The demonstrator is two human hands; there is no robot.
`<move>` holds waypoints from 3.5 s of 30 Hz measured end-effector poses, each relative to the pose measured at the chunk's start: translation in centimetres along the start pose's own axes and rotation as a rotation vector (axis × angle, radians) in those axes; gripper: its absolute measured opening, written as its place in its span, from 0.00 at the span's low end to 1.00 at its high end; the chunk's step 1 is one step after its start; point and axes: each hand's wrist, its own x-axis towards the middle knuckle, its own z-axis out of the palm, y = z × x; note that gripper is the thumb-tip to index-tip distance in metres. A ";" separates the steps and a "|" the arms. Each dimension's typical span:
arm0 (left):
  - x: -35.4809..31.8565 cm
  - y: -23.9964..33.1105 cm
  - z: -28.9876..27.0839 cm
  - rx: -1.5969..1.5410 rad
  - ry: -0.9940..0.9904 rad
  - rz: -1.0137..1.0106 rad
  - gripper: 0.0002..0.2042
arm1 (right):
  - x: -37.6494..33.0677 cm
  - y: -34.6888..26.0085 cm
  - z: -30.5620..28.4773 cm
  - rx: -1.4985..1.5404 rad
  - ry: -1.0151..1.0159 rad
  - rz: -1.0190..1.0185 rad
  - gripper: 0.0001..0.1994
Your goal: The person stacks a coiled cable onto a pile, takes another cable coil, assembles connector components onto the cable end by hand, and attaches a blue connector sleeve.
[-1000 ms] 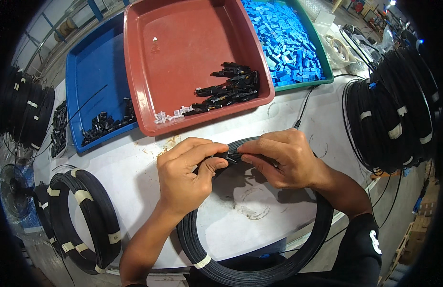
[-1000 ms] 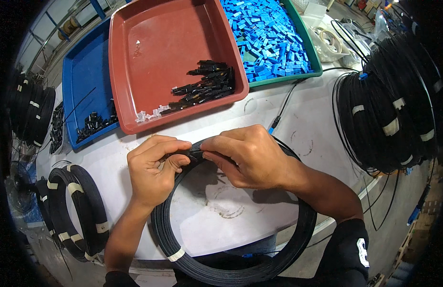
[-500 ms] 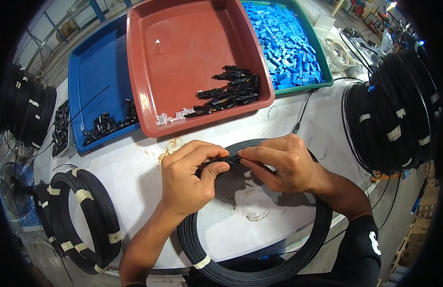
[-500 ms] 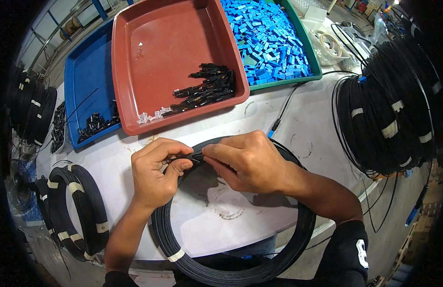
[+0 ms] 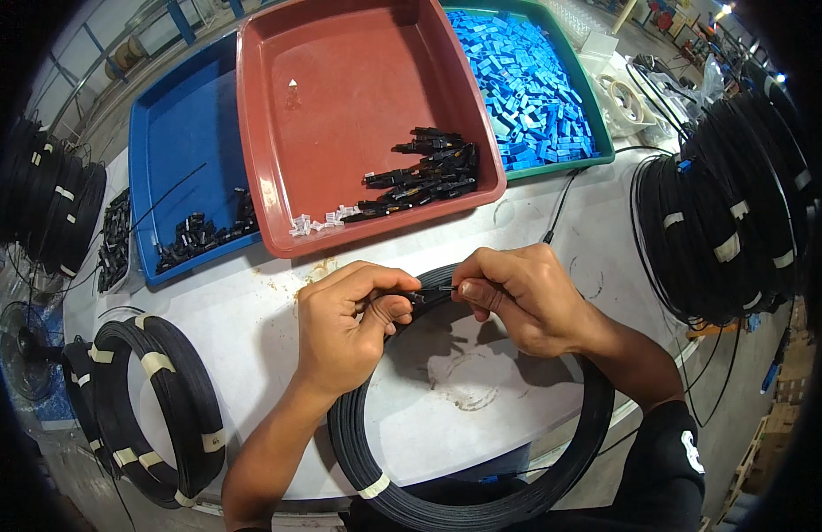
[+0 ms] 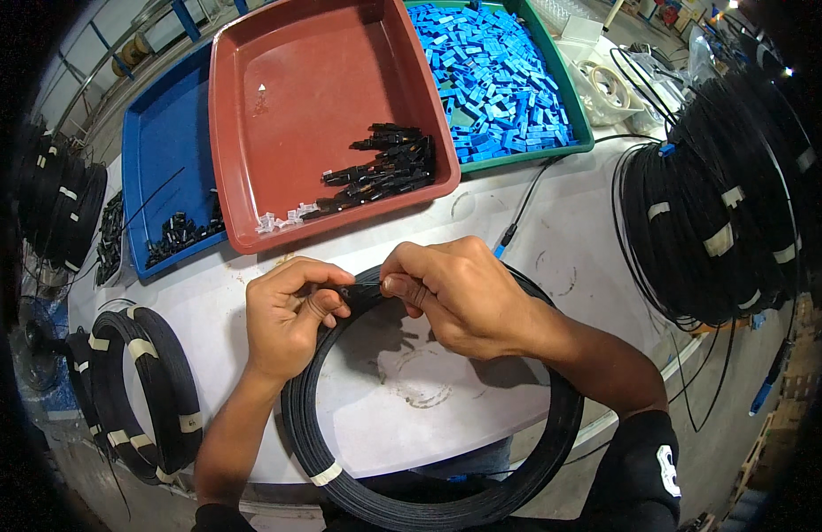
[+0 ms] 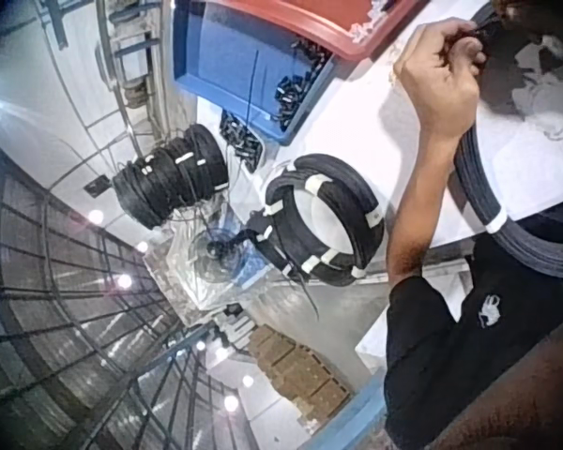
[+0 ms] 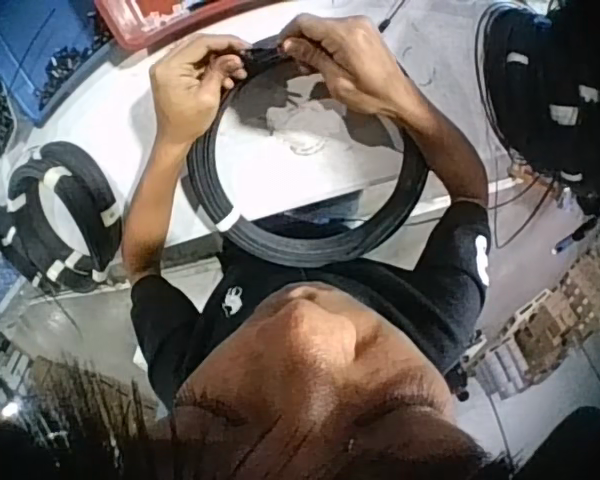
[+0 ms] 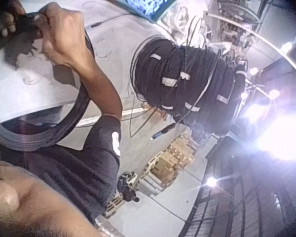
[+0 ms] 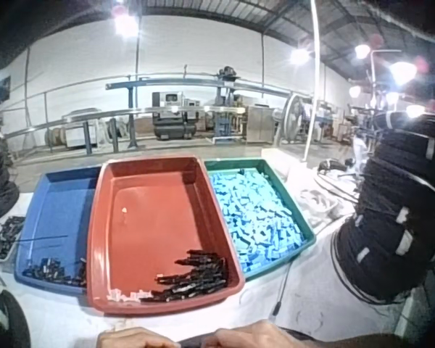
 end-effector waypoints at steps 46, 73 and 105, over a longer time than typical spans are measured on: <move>-0.1 0.4 0.0 0.263 -0.017 0.301 0.07 | -0.5 0.6 0.8 -0.096 0.065 -0.249 0.05; 0.1 0.6 -0.9 0.173 -0.208 0.297 0.09 | -0.6 0.4 0.8 -0.174 0.077 -0.381 0.12; -1.2 3.0 1.6 0.255 -0.026 0.471 0.10 | -1.1 -1.2 1.2 -0.086 0.244 -0.419 0.10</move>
